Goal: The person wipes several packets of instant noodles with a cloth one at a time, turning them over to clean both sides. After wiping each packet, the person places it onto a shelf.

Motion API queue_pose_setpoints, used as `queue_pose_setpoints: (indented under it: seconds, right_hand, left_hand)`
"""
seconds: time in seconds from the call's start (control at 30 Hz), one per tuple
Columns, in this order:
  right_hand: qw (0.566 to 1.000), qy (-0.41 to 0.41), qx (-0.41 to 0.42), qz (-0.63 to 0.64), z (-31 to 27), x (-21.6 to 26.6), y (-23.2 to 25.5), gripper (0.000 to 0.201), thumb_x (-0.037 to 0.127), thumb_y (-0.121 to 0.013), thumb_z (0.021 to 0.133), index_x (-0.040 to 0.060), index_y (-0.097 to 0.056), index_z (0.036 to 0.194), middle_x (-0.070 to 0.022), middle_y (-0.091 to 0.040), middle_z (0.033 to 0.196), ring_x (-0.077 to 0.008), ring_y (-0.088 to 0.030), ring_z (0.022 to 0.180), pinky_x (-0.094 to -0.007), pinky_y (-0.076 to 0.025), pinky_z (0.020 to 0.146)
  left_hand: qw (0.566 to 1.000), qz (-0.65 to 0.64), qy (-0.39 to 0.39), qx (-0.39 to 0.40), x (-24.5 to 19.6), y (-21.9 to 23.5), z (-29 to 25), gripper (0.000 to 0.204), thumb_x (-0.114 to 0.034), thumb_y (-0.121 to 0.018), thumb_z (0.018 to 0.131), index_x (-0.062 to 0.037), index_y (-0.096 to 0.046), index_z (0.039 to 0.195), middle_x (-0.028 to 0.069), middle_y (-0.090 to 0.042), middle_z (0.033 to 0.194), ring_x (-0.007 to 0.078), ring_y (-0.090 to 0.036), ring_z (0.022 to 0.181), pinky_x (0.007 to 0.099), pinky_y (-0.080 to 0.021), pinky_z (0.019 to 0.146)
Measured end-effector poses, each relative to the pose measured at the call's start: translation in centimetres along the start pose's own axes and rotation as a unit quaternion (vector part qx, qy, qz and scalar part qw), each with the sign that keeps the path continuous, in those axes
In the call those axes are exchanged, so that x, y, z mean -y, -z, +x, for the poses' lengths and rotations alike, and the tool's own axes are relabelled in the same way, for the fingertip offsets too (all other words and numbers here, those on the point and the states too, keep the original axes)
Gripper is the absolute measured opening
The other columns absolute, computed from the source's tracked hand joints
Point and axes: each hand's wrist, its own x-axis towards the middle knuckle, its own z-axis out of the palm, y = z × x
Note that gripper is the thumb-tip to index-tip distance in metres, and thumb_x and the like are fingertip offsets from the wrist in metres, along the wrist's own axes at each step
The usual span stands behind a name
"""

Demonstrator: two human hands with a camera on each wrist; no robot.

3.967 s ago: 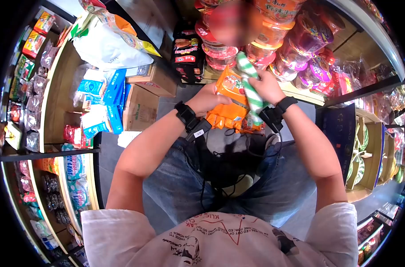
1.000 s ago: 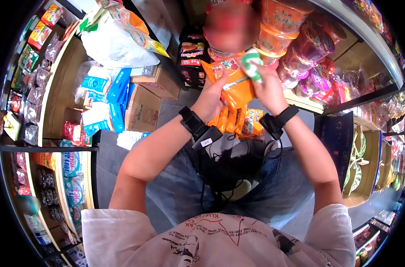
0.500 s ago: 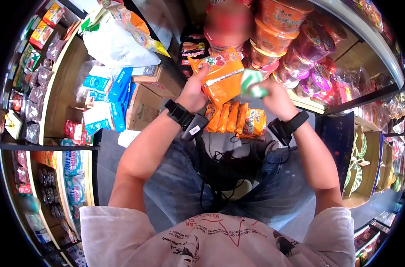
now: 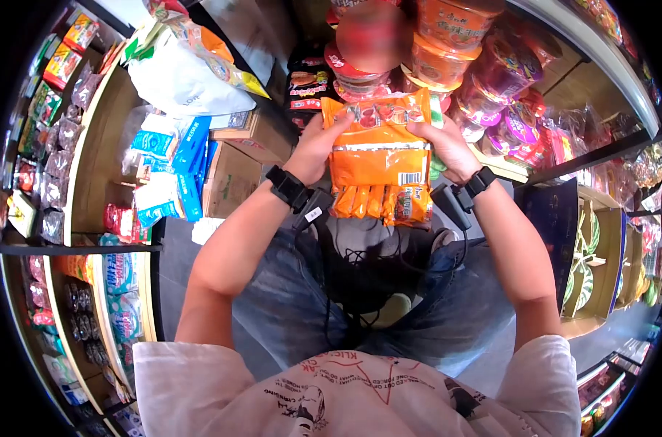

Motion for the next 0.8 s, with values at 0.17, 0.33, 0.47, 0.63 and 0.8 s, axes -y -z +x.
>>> queue_pose_setpoints:
  seconds: [0.17, 0.33, 0.47, 0.63, 0.8]
  right_hand:
    - [0.955, 0.173, -0.137, -0.196, -0.6, 0.1, -2.0, 0.039, 0.004, -0.065, 0.073, -0.0014, -0.048, 0.108, -0.0056, -0.058, 0.098, -0.0112, -0.055, 0.087, -0.0256, -0.045, 0.076]
    - [0.92, 0.246, -0.086, -0.293, -1.8, -2.5, -4.9, 0.05, 0.01, -0.067, 0.07, 0.0042, -0.048, 0.116, -0.0125, -0.056, 0.1, -0.0212, -0.056, 0.093, -0.0306, -0.043, 0.08]
    - [0.852, 0.327, -0.044, -0.407, -1.9, -2.5, -4.8, 0.047, 0.001, -0.059, 0.071, 0.004, -0.05, 0.117, -0.0153, -0.053, 0.102, -0.0321, -0.054, 0.092, -0.0326, -0.043, 0.081]
    - [0.853, 0.314, -0.03, -0.416, -2.5, -1.9, -4.6, 0.047, -0.003, -0.055, 0.071, 0.0049, -0.051, 0.116, -0.0141, -0.053, 0.097, -0.0301, -0.054, 0.09, -0.0323, -0.043, 0.08]
    - [0.847, 0.338, -0.006, -0.411, -2.6, -0.7, -4.1, 0.046, -0.004, -0.052, 0.069, 0.008, -0.054, 0.114, -0.0136, -0.052, 0.094, -0.0308, -0.054, 0.087, -0.0331, -0.043, 0.077]
  left_hand:
    - [0.93, 0.319, -0.101, -0.154, 0.4, -0.7, -0.9, 0.043, -0.033, -0.054, 0.085, -0.0094, -0.039, 0.117, 0.0035, -0.051, 0.099, 0.0136, -0.051, 0.089, 0.0283, -0.045, 0.075]
    - [0.995, 0.076, -0.056, 0.045, 0.9, -4.4, -2.8, 0.048, -0.032, -0.056, 0.085, -0.0118, -0.035, 0.123, 0.0042, -0.046, 0.113, 0.016, -0.051, 0.099, 0.0302, -0.047, 0.078]
    - [0.996, 0.006, -0.005, 0.092, 1.1, -3.0, -2.0, 0.041, -0.023, -0.055, 0.087, -0.0083, -0.038, 0.121, 0.0028, -0.049, 0.112, 0.0125, -0.053, 0.097, 0.0271, -0.047, 0.077]
    - [0.983, 0.114, -0.031, 0.142, 1.5, -1.8, -1.7, 0.046, -0.013, -0.056, 0.085, -0.0082, -0.034, 0.125, 0.0026, -0.046, 0.119, 0.0132, -0.048, 0.107, 0.0312, -0.042, 0.088]
    - [0.964, 0.205, -0.085, 0.147, 1.4, -1.2, -1.0, 0.046, -0.005, -0.062, 0.079, -0.0052, -0.041, 0.12, 0.003, -0.051, 0.114, 0.0131, -0.051, 0.103, 0.0293, -0.042, 0.088]
